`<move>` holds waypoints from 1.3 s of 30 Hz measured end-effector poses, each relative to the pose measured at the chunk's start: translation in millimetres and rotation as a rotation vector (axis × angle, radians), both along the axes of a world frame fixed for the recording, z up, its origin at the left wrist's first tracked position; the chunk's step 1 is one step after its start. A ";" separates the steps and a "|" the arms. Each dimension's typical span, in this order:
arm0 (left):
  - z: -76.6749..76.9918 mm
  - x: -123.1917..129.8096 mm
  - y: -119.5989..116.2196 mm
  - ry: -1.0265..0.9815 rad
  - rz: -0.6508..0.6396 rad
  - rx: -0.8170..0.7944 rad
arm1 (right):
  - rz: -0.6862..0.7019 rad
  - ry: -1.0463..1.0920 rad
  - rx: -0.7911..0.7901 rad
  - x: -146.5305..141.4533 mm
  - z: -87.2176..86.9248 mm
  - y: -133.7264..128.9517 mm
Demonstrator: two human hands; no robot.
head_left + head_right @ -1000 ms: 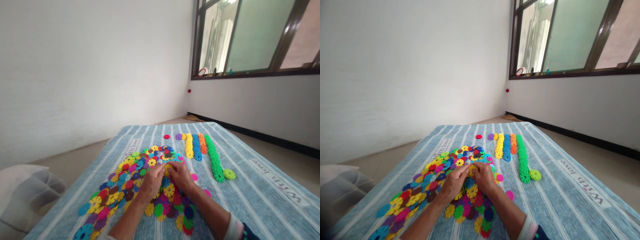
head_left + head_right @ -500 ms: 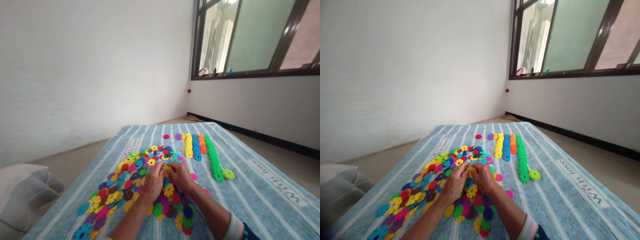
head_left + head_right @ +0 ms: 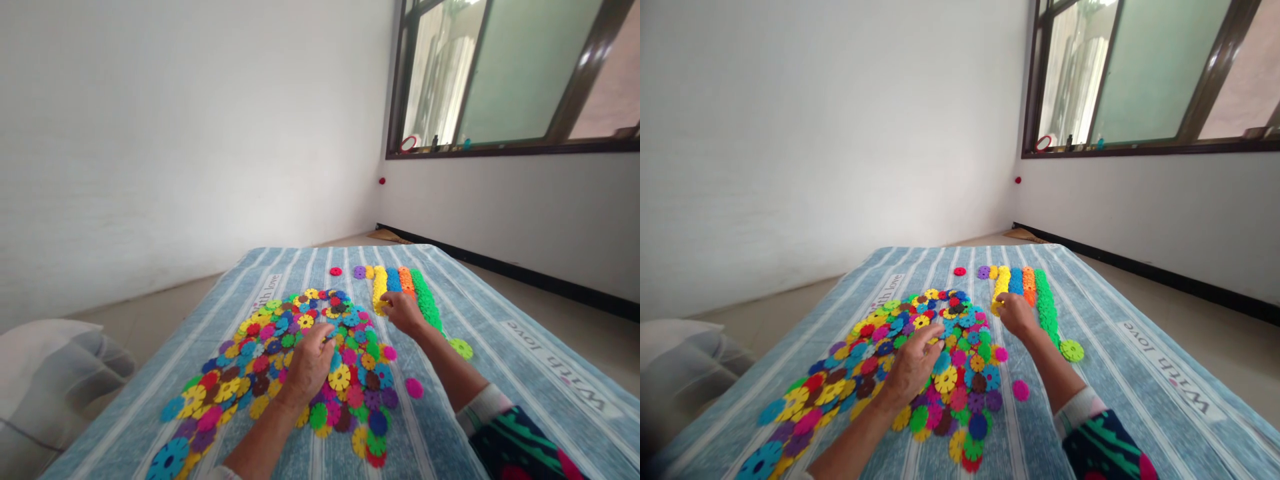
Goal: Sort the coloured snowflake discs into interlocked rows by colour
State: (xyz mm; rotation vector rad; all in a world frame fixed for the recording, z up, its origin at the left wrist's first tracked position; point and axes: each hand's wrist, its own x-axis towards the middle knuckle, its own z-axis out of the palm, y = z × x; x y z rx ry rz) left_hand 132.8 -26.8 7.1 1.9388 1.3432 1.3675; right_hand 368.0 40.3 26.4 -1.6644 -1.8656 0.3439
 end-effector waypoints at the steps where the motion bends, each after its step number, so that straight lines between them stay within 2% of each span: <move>1: -0.9 -0.2 0.4 0.021 -0.007 0.027 | -0.006 -0.041 -0.015 4.9 -0.8 4.1; 7: -7.1 -1.1 1.6 0.097 -0.035 0.153 | 0.017 -0.229 -0.079 9.8 -6.8 16.2; 15: -12.0 -3.4 5.7 0.179 -0.032 0.340 | 0.008 -0.349 -0.110 6.0 -7.3 21.4; 24: -11.2 -4.6 6.1 0.224 -0.021 0.372 | -0.012 -0.354 -0.040 7.2 -11.3 13.2; 30: -12.1 -5.4 5.9 0.255 0.003 0.354 | 0.006 -0.321 0.023 3.9 -14.1 -6.7; 39: -12.5 -7.6 4.3 0.344 0.014 0.282 | 0.208 -0.272 0.079 -21.5 -24.2 -58.5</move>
